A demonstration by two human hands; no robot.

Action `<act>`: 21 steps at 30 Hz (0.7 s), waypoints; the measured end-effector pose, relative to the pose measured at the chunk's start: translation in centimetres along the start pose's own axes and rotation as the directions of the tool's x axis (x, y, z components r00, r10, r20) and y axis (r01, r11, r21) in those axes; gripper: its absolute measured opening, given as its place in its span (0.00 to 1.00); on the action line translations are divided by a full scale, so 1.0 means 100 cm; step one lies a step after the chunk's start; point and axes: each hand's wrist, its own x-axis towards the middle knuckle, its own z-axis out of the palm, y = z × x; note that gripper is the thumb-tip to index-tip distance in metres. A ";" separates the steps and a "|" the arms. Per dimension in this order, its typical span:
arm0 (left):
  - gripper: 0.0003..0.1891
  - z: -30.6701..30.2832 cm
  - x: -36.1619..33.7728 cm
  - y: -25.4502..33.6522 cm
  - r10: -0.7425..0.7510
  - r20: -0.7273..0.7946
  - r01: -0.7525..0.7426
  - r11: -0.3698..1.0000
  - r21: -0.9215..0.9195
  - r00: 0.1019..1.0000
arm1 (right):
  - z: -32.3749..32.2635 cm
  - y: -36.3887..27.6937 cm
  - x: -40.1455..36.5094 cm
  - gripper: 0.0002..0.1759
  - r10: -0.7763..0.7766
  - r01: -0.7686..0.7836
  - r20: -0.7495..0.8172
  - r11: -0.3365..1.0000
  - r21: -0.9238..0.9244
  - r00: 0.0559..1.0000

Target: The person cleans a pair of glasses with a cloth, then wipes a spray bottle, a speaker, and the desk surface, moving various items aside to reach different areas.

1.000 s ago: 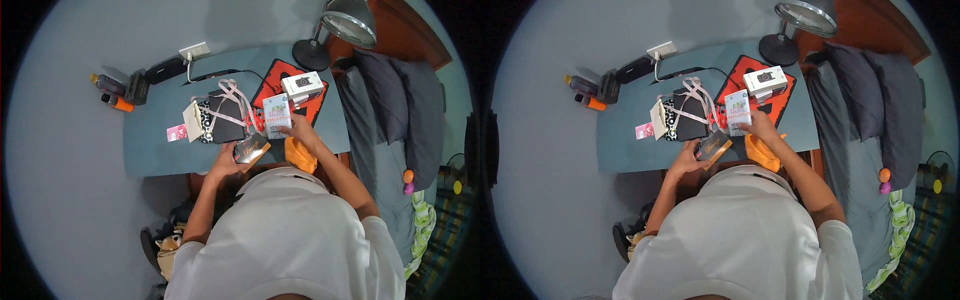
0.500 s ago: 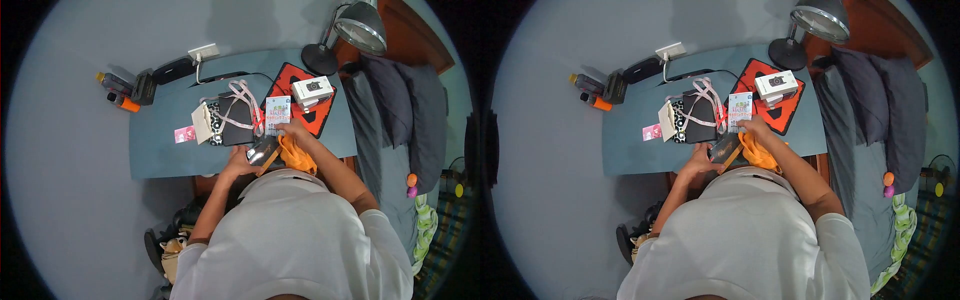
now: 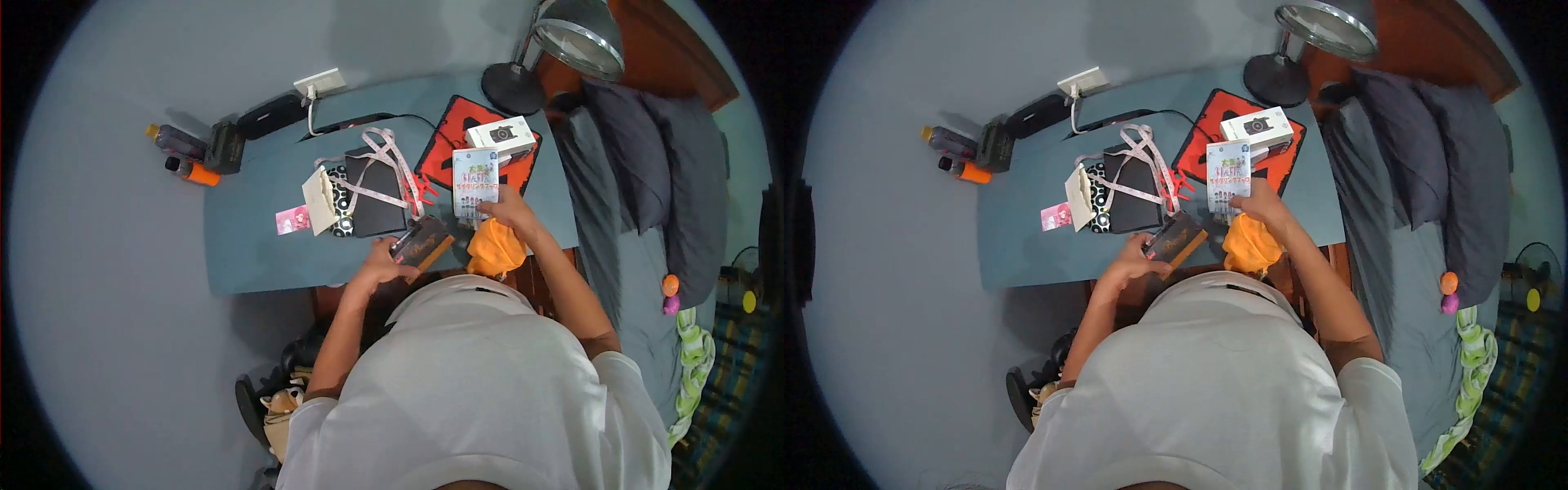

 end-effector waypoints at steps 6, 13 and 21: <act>0.46 -0.013 0.003 -0.031 0.045 0.048 -0.026 0.940 -0.340 0.998 | -0.027 0.010 -0.024 0.21 0.029 -0.052 0.099 0.971 0.234 0.995; 0.39 -0.008 -0.015 0.013 -0.028 0.353 0.268 0.709 -0.653 0.935 | -0.070 0.046 -0.087 0.24 0.070 -0.092 0.060 0.665 0.741 0.996; 0.44 0.114 0.032 0.148 0.256 0.642 0.214 0.800 -0.560 0.723 | -0.145 0.173 -0.223 0.25 0.333 0.378 -0.469 0.305 0.874 0.818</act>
